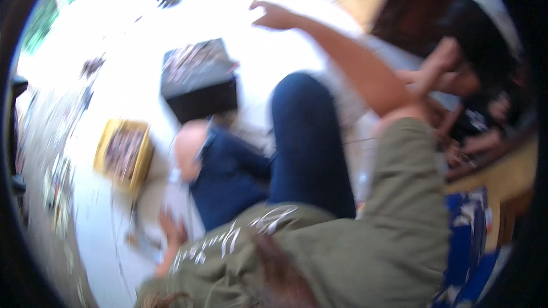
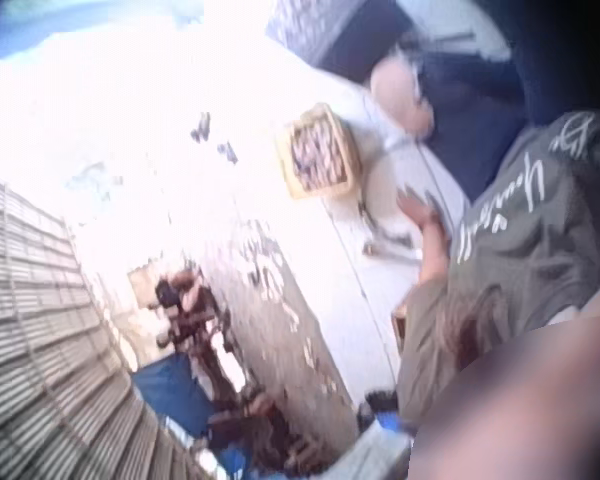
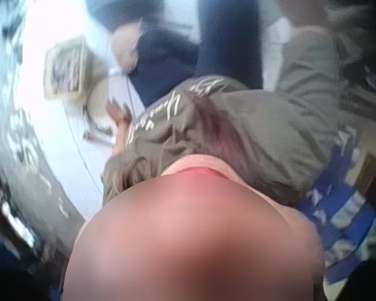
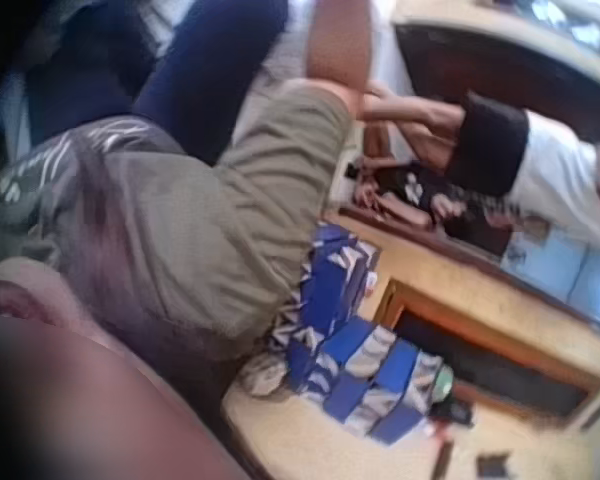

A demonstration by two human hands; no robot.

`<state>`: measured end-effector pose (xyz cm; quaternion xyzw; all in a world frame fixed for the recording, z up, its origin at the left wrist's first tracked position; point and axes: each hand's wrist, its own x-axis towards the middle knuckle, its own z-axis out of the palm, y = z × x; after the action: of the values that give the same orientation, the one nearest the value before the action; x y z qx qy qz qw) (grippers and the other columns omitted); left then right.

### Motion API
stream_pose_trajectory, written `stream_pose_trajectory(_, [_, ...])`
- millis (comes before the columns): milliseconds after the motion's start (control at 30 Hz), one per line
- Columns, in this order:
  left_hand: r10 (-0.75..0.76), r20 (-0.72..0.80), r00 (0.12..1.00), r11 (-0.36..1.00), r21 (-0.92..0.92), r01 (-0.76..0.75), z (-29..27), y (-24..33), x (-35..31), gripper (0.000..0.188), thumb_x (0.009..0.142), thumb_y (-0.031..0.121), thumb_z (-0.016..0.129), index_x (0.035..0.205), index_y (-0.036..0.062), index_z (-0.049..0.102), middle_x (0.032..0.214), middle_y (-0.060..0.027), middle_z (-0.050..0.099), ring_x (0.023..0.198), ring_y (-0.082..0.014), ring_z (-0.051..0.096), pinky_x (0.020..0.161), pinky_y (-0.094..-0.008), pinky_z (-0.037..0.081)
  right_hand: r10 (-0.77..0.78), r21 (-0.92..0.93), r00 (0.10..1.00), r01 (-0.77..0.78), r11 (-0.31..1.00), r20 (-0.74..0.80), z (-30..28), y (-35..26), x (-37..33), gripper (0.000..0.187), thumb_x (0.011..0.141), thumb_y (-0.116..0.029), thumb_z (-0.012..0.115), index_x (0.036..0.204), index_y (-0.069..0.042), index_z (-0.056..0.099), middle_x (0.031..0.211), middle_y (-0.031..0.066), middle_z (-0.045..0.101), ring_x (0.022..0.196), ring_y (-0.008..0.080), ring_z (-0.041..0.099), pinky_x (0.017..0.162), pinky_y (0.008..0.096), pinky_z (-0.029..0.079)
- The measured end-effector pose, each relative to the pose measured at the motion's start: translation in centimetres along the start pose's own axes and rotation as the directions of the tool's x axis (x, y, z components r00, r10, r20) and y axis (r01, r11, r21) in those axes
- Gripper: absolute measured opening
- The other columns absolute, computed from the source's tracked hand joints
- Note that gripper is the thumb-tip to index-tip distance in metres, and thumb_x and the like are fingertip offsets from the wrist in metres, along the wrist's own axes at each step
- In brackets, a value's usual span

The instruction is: The person sits on the floor and repeatedly cuts short lengths of thin metal wire from a coil using pliers. The cut pieces are placed on a nearby black box. The person handles the wire coil and pliers throughout the task.

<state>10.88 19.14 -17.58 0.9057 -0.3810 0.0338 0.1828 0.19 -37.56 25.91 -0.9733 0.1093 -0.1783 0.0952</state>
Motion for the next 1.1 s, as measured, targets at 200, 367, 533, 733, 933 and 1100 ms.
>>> stream_pose_trajectory(200, [0.002,0.061,0.998,1.0,0.018,-0.004,-0.1,1.4,1.5,0.067,0.078,0.035,0.05,0.135,0.0048,0.03,0.139,-0.0222,0.028,0.13,-0.0399,0.022,0.106,-0.0524,0.014,-0.19,-0.232,0.981,0.193,0.953,0.033,-0.8,-6.9,4.1,0.038,0.077,-0.021,0.061,0.109,-0.001,0.056,0.12,0.0144,0.049,0.106,0.0304,0.051,0.091,0.0378,0.041])
stream_pose_trajectory(367, [0.033,0.1,0.994,0.998,-0.06,-0.028,-0.9,2.8,5.3,0.065,0.075,0.032,0.051,0.132,0.005,0.033,0.138,-0.0218,0.029,0.13,-0.04,0.022,0.105,-0.0536,0.014,-0.279,-0.313,0.955,0.298,0.902,0.103,1.3,-9.3,9.5,0.031,0.078,-0.024,0.061,0.101,-0.003,0.06,0.111,0.0139,0.054,0.099,0.0287,0.055,0.084,0.0375,0.044])
stream_pose_trajectory(533, [0.021,0.114,0.993,0.995,-0.104,-0.009,-3.0,3.8,6.7,0.064,0.072,0.028,0.052,0.129,0.0051,0.035,0.138,-0.0213,0.03,0.13,-0.0401,0.023,0.105,-0.0549,0.015,-0.697,-0.536,0.715,0.573,0.62,-0.042,11.0,-12.7,24.0,0.015,0.073,-0.022,0.058,0.071,-0.007,0.061,0.079,0.008,0.056,0.071,0.0223,0.059,0.062,0.0358,0.048])
stream_pose_trajectory(733, [-0.091,0.165,0.982,0.984,-0.137,0.115,-2.9,3.7,3.3,0.062,0.069,0.025,0.054,0.126,0.0054,0.038,0.137,-0.0207,0.03,0.129,-0.0403,0.023,0.104,-0.0563,0.015,-0.872,-0.361,0.371,0.803,0.474,-0.32,20.3,-23.1,38.1,0.007,0.066,-0.015,0.054,0.066,-0.01,0.058,0.069,0.0075,0.053,0.055,0.0223,0.057,0.047,0.0348,0.047])
stream_pose_trajectory(933, [-0.182,0.198,0.963,0.972,-0.109,0.206,-1.4,3.2,2.0,0.063,0.068,0.023,0.055,0.127,0.0085,0.038,0.138,-0.0161,0.031,0.13,-0.0387,0.022,0.105,-0.0552,0.015,-0.915,-0.226,0.307,0.902,0.367,-0.262,23.0,-24.8,40.7,0.022,0.078,-0.018,0.059,0.1,-0.014,0.06,0.098,0.0004,0.057,0.08,0.0187,0.059,0.066,0.032,0.051])
stream_pose_trajectory(1100, [-0.21,0.266,0.941,0.969,-0.073,0.237,-1.9,3.2,2.1,0.065,0.07,0.028,0.054,0.13,0.0115,0.035,0.141,-0.0134,0.028,0.132,-0.0366,0.02,0.107,-0.0521,0.013,-0.963,-0.073,0.202,0.979,0.192,0.177,18.6,-13.5,34.8,0.037,0.079,-0.023,0.061,0.115,-0.016,0.058,0.106,0.0053,0.052,0.074,0.0123,0.051,0.064,0.0273,0.044])
